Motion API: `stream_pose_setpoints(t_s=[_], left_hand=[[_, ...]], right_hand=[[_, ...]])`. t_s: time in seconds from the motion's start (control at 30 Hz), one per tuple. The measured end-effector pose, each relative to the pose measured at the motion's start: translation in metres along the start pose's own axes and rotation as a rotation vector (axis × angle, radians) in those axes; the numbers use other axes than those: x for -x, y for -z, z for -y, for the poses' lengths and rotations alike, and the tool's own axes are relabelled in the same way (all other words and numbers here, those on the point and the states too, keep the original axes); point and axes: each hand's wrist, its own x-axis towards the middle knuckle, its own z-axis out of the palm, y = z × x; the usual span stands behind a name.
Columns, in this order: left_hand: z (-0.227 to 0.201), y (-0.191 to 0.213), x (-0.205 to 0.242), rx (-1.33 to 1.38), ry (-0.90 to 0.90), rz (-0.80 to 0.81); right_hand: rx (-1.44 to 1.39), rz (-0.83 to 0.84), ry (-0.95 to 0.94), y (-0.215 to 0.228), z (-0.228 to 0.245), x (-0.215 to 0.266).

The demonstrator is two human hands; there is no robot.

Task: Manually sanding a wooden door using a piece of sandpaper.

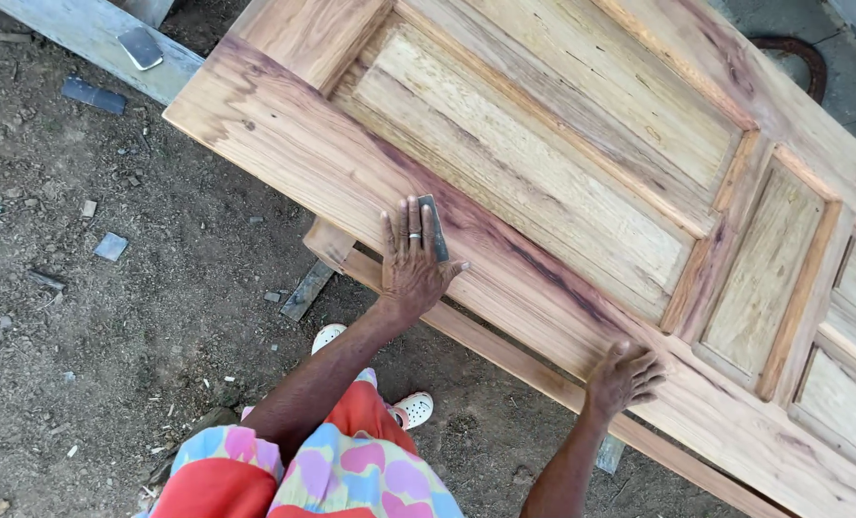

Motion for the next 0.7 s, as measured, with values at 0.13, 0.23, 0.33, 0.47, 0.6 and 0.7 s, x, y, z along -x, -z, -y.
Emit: stream_pose_setpoints(t_s=[0.13,0.23,0.33,0.47,0.6,0.7], left_hand=[[-0.028,0.009,0.011,-0.144,-0.145,0.257],[-0.097,0.031,0.017,-0.369,-0.455,0.463],[-0.153,0.002,0.034,-0.264,-0.551,0.411],[-0.123,-0.023,0.04,-0.179,-0.592,0.255],[-0.044,0.042,0.008,-0.126,-0.491,0.326],[0.034,0.058,-0.01,-0.211,-0.38,0.284]], right_hand=[[-0.031,-0.007,-0.054,0.001,-0.009,-0.019],[0.064,-0.071,-0.017,0.0,0.007,-0.009],[0.052,-0.059,-0.033,0.01,0.02,-0.002],[0.108,-0.059,-0.048,0.006,0.019,-0.005],[0.042,-0.091,-0.025,0.013,0.028,0.001],[0.047,-0.098,-0.028,0.012,0.028,0.001]])
